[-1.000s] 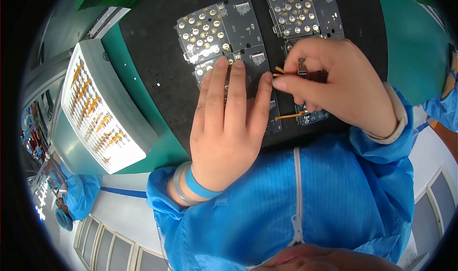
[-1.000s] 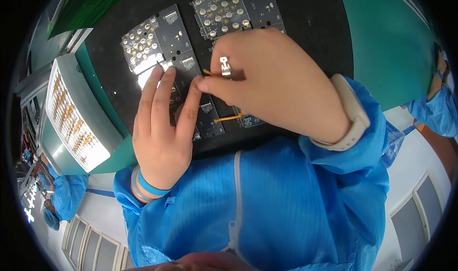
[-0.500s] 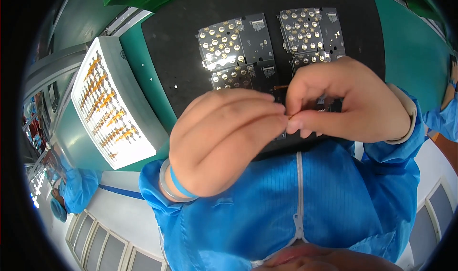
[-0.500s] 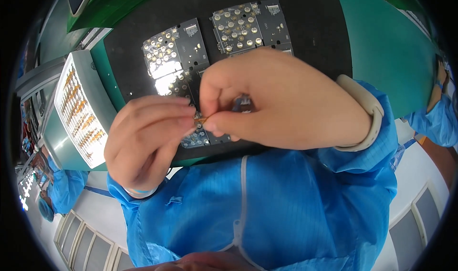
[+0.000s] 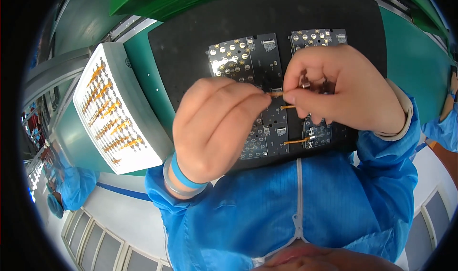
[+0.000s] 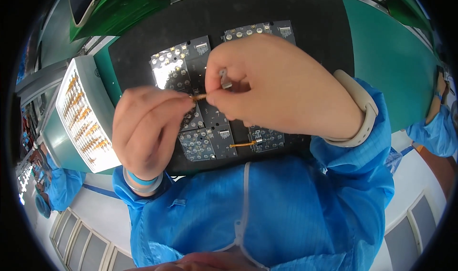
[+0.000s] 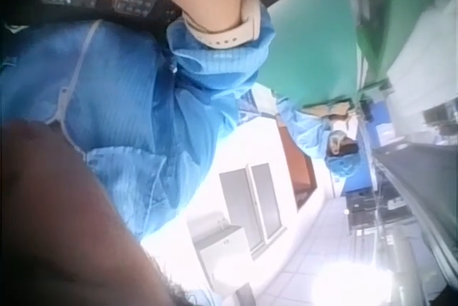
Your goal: The person attaches flexible cables and components to printed circuit boards by hand.
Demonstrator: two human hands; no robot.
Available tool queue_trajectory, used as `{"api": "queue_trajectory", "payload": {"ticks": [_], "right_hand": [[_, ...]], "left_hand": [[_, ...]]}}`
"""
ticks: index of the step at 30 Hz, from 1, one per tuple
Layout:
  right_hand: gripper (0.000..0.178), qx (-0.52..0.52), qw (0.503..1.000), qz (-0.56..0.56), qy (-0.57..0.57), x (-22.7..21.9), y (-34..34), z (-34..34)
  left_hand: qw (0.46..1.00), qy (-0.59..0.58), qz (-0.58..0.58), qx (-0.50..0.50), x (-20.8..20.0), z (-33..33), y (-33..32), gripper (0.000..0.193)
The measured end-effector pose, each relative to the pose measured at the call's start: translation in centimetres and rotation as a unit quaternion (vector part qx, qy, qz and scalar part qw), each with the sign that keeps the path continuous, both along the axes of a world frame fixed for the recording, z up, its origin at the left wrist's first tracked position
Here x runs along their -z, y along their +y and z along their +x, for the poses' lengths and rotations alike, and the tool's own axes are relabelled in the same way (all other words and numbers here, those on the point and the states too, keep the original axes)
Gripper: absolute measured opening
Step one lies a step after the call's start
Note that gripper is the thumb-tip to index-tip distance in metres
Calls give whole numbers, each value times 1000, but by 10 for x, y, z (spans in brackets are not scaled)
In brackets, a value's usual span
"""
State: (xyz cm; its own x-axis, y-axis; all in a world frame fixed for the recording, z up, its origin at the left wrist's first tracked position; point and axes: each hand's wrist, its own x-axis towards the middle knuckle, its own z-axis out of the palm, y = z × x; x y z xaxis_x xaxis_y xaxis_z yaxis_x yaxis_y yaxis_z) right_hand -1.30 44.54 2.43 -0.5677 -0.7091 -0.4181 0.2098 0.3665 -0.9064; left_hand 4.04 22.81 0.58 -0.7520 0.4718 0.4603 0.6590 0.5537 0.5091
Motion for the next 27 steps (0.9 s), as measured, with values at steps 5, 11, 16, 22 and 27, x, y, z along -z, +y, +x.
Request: {"api": "queue_trajectory", "payload": {"ticks": [5, 11, 16, 22, 27], "right_hand": [[10, 91, 988, 118, 33, 6, -6, -10], [18, 120, 984, 126, 44, 15, -8, -8], [18, 121, 985, 122, 26, 15, -9, -10], [19, 118, 984, 126, 28, 14, -8, -10], [19, 125, 983, 130, 24, 15, -11, -11]], "left_hand": [[990, -14, -67, -124, 11, -1, 1, 32], [984, -36, -157, -79, 14, 5, 11, 32], [979, -37, -183, -77, 18, 5, 13, 35], [976, -34, -198, -83, 15, 6, 16, 37], [966, -50, -236, -93, 13, 9, 20, 50]]}}
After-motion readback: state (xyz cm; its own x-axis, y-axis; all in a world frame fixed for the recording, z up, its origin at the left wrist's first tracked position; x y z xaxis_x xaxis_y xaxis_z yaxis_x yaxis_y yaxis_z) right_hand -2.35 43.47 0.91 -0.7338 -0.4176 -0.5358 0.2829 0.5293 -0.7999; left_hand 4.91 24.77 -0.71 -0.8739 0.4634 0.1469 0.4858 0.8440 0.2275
